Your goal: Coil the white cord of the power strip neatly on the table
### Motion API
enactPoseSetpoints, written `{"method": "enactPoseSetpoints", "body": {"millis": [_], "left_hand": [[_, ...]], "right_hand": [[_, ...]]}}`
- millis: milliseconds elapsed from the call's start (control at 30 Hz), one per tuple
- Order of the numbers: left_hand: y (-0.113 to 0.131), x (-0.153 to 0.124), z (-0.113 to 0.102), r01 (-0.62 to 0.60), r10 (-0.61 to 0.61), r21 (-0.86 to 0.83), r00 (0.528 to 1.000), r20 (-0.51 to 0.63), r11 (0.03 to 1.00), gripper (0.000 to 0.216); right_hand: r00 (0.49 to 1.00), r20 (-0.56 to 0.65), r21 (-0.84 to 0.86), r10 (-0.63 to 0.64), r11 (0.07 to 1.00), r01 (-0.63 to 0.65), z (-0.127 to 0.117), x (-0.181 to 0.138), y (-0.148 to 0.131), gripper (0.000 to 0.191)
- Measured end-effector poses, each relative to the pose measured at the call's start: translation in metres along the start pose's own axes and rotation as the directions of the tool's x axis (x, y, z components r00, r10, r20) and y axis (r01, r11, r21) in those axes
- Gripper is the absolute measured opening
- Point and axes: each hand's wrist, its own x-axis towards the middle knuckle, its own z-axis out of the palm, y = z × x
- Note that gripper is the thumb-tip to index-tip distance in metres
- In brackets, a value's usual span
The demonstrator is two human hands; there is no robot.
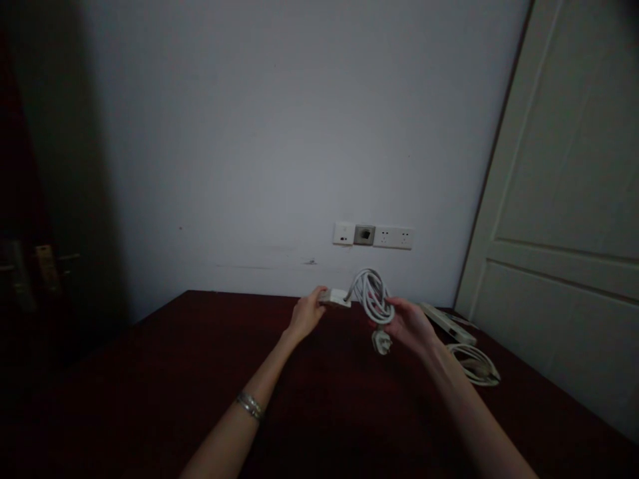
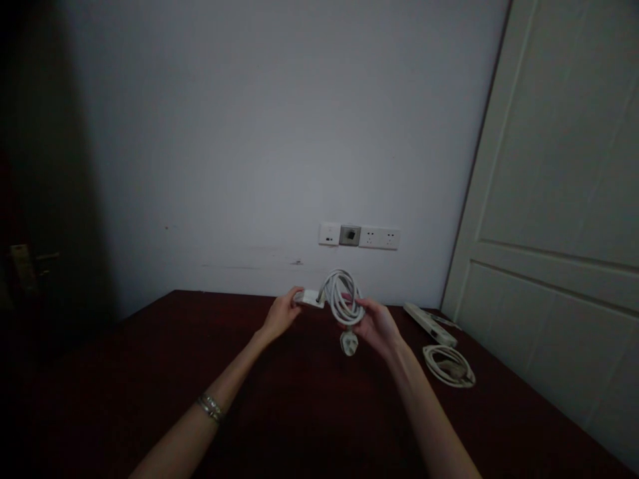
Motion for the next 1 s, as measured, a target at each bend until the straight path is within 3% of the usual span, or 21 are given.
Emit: {"method": "enactPoseSetpoints", "body": {"millis": [67,167,300,367,500,700,833,900,1000], "left_hand": [[-0.001,0.001,0.007,0.088,-0.077,-0.331,0.996,0.048,0.94,0.048],[0.004,0.002,0.013,0.192,-0.146,-0.685,0.981,0.125,0.703,0.047],[0.02,-0.002,0.008,0.293,-0.083,-0.876,0.955,0.283,0.382,0.035],[0.029,-0.005,0.005,0.367,-0.011,-0.88,0.924,0.382,0.301,0.036],[0.042,-0.008,0.006,0.447,0.06,-0.85,0.875,0.48,0.277,0.06],[0.042,-0.012,0.013,0.294,0.021,-0.879,0.945,0.325,0.375,0.086],[0.038,-0.013,0.014,0.284,0.051,-0.889,0.945,0.323,0.358,0.098],[0.037,-0.013,0.013,0.274,0.066,-0.891,0.946,0.318,0.362,0.1],[0.036,-0.014,0.012,0.239,0.087,-0.89,0.952,0.293,0.389,0.104]], "right_hand": [[0.997,0.069,-0.085,-0.029,0.996,0.035,0.004,-0.002,0.0,0.021],[0.986,0.166,-0.296,-0.019,0.953,0.068,0.014,-0.007,-0.002,0.016],[0.966,0.242,-0.555,0.09,0.83,0.062,0.035,-0.014,-0.002,0.025],[0.959,0.266,-0.651,0.099,0.752,0.103,0.046,-0.015,-0.001,0.032],[0.97,0.243,-0.799,-0.02,0.563,0.212,0.053,-0.011,0.003,0.031],[0.957,0.186,-0.848,-0.224,0.455,0.271,0.036,-0.002,0.005,0.027],[0.921,0.143,-0.883,-0.361,0.374,0.284,0.023,0.006,0.009,0.029],[0.896,0.09,-0.866,-0.435,0.409,0.286,0.019,0.009,0.014,0.033],[0.937,0.003,-0.745,-0.348,0.624,0.234,0.017,0.013,0.021,0.05]]}}
